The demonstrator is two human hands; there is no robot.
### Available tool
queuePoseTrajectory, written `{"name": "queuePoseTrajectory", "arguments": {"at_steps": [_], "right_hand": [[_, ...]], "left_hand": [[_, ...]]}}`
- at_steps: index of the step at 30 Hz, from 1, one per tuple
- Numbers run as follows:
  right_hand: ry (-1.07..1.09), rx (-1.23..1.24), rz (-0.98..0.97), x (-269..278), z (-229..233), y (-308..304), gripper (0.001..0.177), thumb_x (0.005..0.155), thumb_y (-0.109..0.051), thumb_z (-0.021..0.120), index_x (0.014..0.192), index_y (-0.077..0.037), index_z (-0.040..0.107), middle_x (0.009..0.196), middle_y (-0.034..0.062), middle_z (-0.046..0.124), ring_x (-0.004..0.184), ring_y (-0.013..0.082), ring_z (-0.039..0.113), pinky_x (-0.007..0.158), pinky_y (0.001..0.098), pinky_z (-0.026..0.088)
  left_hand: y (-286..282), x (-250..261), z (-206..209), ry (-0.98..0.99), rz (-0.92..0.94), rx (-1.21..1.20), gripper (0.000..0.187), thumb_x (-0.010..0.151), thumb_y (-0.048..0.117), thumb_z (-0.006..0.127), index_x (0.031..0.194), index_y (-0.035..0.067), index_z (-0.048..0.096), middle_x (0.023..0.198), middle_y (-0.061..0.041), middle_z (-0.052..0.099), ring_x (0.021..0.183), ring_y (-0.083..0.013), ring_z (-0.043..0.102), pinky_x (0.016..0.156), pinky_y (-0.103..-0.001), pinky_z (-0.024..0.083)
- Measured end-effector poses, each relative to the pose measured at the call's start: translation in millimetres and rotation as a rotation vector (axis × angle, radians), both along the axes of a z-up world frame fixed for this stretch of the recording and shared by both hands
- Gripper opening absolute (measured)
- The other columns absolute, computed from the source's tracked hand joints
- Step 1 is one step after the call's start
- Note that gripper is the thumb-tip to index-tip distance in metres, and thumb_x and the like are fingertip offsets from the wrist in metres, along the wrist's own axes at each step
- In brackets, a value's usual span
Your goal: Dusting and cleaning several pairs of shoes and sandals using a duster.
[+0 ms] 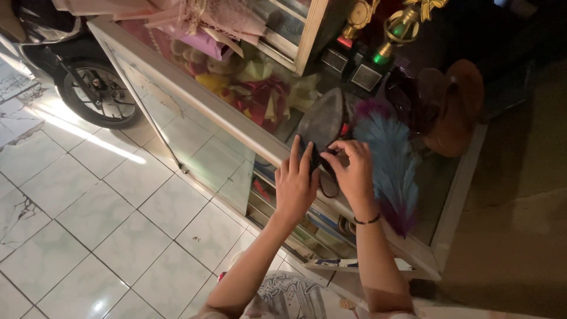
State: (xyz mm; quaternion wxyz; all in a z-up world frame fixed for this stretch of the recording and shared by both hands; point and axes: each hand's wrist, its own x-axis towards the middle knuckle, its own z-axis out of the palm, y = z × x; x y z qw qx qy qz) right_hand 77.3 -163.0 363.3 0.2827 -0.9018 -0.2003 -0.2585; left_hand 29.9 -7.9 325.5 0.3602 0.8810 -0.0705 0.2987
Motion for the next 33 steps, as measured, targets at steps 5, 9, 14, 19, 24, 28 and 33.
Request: {"name": "queuePoseTrajectory", "arguments": {"at_steps": [5, 9, 14, 19, 24, 28, 33], "right_hand": [[0.044, 0.112, -0.035, -11.9, -7.1, 9.6, 0.018, 0.094, -0.020, 0.081, 0.102, -0.007, 0.071, 0.097, 0.0057, 0.068, 0.091, 0.0226, 0.060, 0.083, 0.0397, 0.051], [0.041, 0.258, -0.042, -9.9, -16.8, 16.5, 0.013, 0.097, -0.016, 0.076, 0.103, -0.006, 0.070, 0.098, 0.0045, 0.068, 0.090, 0.0219, 0.060, 0.080, 0.0366, 0.051], [-0.013, 0.306, -0.024, -4.3, -28.7, 18.3, 0.009, 0.098, -0.009, 0.074, 0.103, -0.005, 0.068, 0.097, 0.0045, 0.066, 0.089, 0.0219, 0.059, 0.081, 0.0367, 0.049], [-0.087, 0.294, 0.016, -0.6, -23.4, 24.7, 0.009, 0.098, -0.005, 0.073, 0.104, -0.004, 0.066, 0.098, 0.0057, 0.065, 0.092, 0.0236, 0.058, 0.084, 0.0373, 0.049], [-0.154, 0.227, 0.087, 4.4, -14.7, 27.5, 0.009, 0.099, 0.001, 0.069, 0.107, -0.003, 0.067, 0.103, 0.0076, 0.066, 0.096, 0.0254, 0.059, 0.083, 0.0379, 0.051], [-0.160, 0.205, 0.112, 6.4, -9.7, 30.7, 0.010, 0.099, 0.003, 0.068, 0.107, -0.002, 0.066, 0.104, 0.0080, 0.065, 0.097, 0.0260, 0.059, 0.084, 0.0385, 0.051], [-0.139, 0.234, 0.126, 4.9, 0.9, 37.4, 0.012, 0.097, 0.005, 0.070, 0.106, -0.002, 0.066, 0.105, 0.0094, 0.065, 0.096, 0.0250, 0.063, 0.082, 0.0365, 0.052]], "left_hand": [[-1.4, -2.3, -2.5, -0.039, 0.049, 0.112, 0.066, 0.089, 0.020, 0.071, 0.151, 0.012, 0.051, 0.164, -0.017, 0.037, 0.116, -0.0341, 0.058, 0.091, -0.046, 0.049], [-4.3, -1.4, -2.5, -0.045, 0.086, 0.120, 0.064, 0.090, 0.022, 0.071, 0.150, 0.013, 0.052, 0.164, -0.016, 0.036, 0.117, -0.0331, 0.058, 0.092, -0.045, 0.049], [-3.3, -1.6, 0.8, -0.011, 0.082, 0.144, 0.065, 0.090, 0.022, 0.071, 0.151, 0.013, 0.052, 0.164, -0.018, 0.035, 0.117, -0.0332, 0.058, 0.092, -0.046, 0.049], [2.9, 1.6, 0.9, 0.048, 0.045, 0.121, 0.065, 0.091, 0.020, 0.071, 0.151, 0.012, 0.051, 0.164, -0.019, 0.035, 0.113, -0.0353, 0.059, 0.087, -0.046, 0.050], [13.1, 5.7, 5.5, 0.100, -0.076, -0.056, 0.067, 0.089, 0.021, 0.073, 0.151, 0.012, 0.050, 0.163, -0.020, 0.036, 0.116, -0.0400, 0.060, 0.085, -0.049, 0.051], [20.2, 8.6, 5.7, 0.099, -0.120, -0.128, 0.065, 0.091, 0.020, 0.073, 0.152, 0.013, 0.050, 0.162, -0.020, 0.039, 0.115, -0.0410, 0.061, 0.090, -0.049, 0.052], [30.5, 12.8, 3.9, 0.138, -0.225, -0.316, 0.067, 0.090, 0.020, 0.077, 0.152, 0.015, 0.053, 0.163, -0.019, 0.041, 0.126, -0.0432, 0.060, 0.103, -0.048, 0.051]]}}
